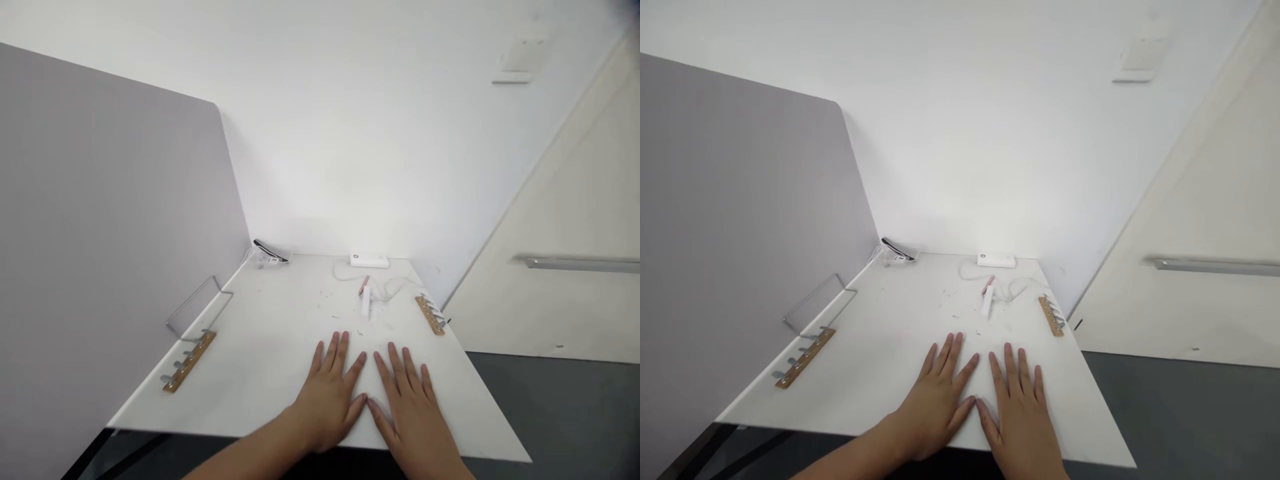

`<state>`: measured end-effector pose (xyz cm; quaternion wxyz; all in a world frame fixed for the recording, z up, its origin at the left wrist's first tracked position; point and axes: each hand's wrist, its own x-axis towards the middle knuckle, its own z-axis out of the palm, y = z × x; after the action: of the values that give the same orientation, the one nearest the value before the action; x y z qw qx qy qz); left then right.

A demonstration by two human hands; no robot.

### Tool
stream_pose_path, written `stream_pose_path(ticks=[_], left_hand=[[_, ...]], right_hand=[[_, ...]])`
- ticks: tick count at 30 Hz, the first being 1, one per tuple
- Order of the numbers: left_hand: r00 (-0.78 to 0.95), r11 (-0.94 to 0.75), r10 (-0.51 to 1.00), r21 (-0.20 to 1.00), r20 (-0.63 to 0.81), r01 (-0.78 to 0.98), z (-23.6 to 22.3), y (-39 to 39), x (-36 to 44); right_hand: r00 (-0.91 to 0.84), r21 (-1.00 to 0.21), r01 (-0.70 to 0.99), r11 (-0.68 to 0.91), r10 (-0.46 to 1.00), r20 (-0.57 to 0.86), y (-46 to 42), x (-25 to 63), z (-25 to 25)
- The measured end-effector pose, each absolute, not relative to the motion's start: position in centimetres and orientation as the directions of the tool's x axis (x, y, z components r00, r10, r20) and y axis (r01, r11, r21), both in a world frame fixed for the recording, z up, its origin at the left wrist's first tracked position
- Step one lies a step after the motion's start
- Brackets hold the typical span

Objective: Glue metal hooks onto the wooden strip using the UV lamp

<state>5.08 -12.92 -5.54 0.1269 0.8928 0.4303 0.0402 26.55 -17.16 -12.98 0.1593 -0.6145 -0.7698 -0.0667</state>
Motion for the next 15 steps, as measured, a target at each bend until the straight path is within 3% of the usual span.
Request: stream_pose_path(ticks=[5, 8, 11, 15], left_hand=[[0.582, -0.563, 0.813, 0.230, -0.023, 0.794, -5.2, -16.5, 3.3], [0.506, -0.519, 0.854, 0.146, 0.118, 0.842, -5.4, -17.9, 1.7], [0.253, -0.306, 0.895, 0.091, 0.367, 0.948, -5.3, -19.0, 0.1], [-0.285, 0.163, 0.786, 0.261, 0.548, 0.951, -4.4, -19.9, -2.7]], right_hand=[[-0.196, -0.093, 0.967, 0.238, 0.926, 0.324, -17.5, 26.5, -12.8], [-0.194, -0.089, 0.968, 0.235, 0.924, 0.329, -17.5, 26.6, -12.8], [-0.190, -0.094, 0.968, 0.234, 0.923, 0.335, -17.6, 26.7, -12.9], [-0.184, -0.105, 0.968, 0.229, 0.927, 0.327, -17.6, 26.7, -12.8]])
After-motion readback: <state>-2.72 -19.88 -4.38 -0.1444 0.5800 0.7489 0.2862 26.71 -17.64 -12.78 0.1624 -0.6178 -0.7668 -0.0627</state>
